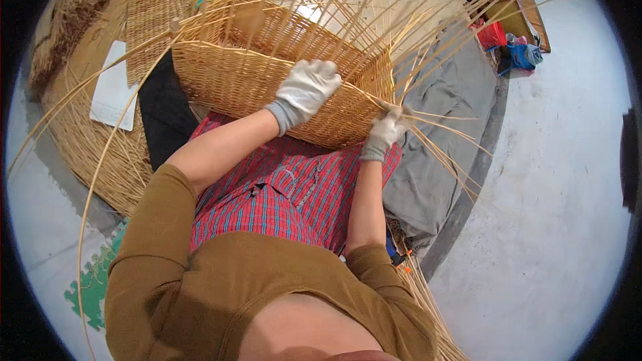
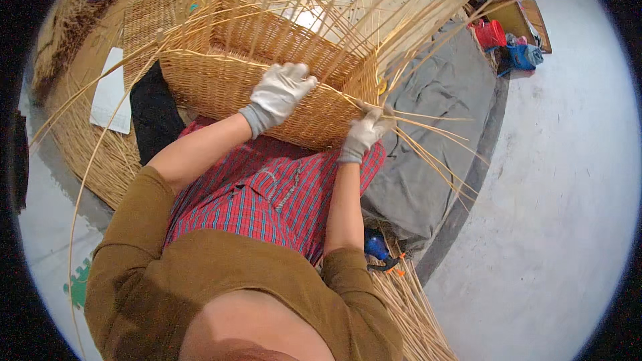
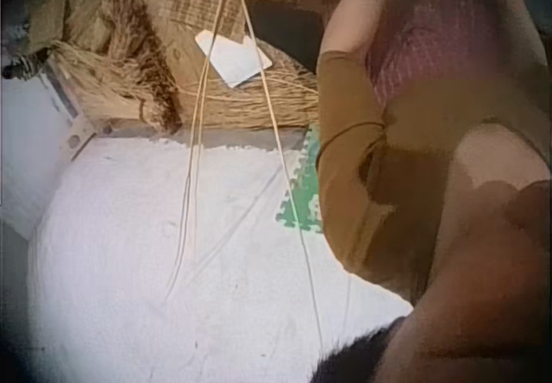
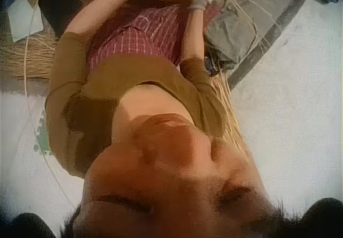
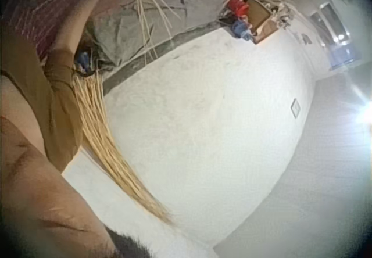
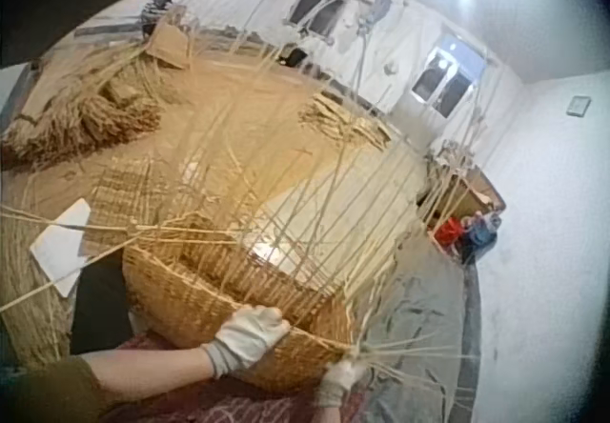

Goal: Weaving a large wicker or reed basket by hand while sitting on the floor.

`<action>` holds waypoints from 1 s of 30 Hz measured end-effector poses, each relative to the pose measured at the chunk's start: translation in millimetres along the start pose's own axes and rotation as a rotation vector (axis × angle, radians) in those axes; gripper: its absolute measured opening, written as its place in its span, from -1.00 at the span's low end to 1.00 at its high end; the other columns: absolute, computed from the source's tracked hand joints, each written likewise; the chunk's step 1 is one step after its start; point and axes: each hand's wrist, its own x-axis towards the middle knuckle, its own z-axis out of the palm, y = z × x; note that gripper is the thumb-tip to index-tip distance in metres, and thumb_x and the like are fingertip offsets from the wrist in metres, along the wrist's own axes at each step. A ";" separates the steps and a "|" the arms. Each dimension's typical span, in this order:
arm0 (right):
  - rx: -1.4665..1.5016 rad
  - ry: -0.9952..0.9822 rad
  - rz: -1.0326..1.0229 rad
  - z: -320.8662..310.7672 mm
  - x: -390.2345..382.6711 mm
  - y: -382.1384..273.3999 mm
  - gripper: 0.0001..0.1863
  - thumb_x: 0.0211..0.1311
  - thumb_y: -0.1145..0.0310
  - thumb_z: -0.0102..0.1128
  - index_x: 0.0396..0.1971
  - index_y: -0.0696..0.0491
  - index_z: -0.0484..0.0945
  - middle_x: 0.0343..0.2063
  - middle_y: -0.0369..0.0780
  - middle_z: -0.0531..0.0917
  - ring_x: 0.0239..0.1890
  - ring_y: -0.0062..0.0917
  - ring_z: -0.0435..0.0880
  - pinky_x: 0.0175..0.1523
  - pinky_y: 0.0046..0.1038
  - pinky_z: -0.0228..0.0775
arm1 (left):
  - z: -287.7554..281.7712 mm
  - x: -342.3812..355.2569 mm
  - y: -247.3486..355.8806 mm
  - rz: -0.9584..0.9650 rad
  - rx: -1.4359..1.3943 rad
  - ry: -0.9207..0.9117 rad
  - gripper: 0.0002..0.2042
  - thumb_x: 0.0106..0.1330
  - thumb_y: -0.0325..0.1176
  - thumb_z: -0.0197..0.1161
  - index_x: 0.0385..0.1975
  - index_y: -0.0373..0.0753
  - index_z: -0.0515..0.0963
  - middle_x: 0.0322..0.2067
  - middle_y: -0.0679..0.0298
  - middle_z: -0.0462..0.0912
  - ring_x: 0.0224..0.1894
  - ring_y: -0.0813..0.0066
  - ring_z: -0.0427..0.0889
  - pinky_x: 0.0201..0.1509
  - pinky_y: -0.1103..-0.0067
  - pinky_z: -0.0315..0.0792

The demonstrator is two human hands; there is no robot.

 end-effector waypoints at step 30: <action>-0.458 -0.626 0.345 324.4 -174.9 7.5 -0.16 0.31 -0.05 0.22 0.39 0.18 0.18 0.27 -0.09 0.44 0.31 -0.29 0.40 0.35 -0.35 0.22 | -62.2 -159.4 -205.0 -0.806 -0.404 0.550 -0.56 0.26 -0.05 0.34 -0.09 -0.31 0.57 -0.07 -0.10 0.62 -0.05 -0.02 0.61 0.09 0.30 0.47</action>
